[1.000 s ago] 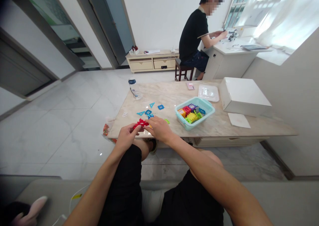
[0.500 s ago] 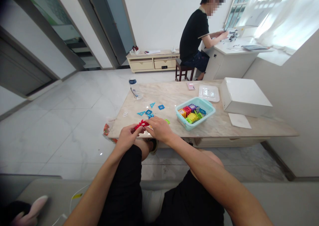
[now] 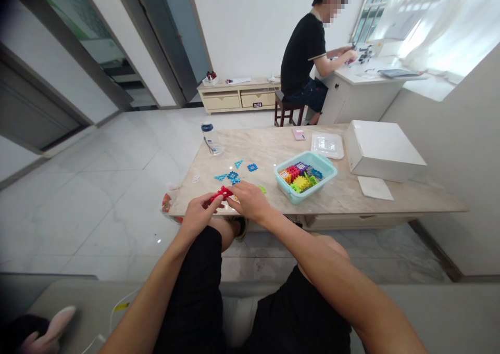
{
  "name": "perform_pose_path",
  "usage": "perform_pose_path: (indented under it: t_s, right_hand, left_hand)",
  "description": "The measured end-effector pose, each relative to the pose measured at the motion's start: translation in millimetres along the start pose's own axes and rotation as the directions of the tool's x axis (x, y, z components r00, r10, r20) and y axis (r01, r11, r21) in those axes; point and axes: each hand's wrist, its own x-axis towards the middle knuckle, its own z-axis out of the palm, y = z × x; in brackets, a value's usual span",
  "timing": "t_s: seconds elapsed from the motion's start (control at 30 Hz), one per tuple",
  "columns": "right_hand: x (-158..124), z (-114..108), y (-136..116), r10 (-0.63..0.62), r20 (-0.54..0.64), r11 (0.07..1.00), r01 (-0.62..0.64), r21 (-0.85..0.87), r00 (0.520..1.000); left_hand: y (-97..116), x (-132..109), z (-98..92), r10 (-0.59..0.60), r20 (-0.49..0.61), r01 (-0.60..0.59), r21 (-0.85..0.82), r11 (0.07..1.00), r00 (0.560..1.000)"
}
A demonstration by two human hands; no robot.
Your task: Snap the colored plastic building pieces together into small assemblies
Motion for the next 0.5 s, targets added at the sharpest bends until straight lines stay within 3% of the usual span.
perform_pose_path:
  t_s: [0.3,0.5]
  right_hand:
    - [-0.1,0.3,-0.1,-0.012,-0.001,0.999,0.012,-0.03,1.0]
    - [-1.0,1.7,1.9,-0.019,-0.01,0.999,0.019,-0.028,1.0]
  left_hand:
    - [7.9,-0.1,-1.5,0.013,-0.098,-0.013,-0.001,1.0,0.995]
    - [0.6,0.9,-1.2,-0.001,-0.08,-0.002,-0.034,0.999,0.997]
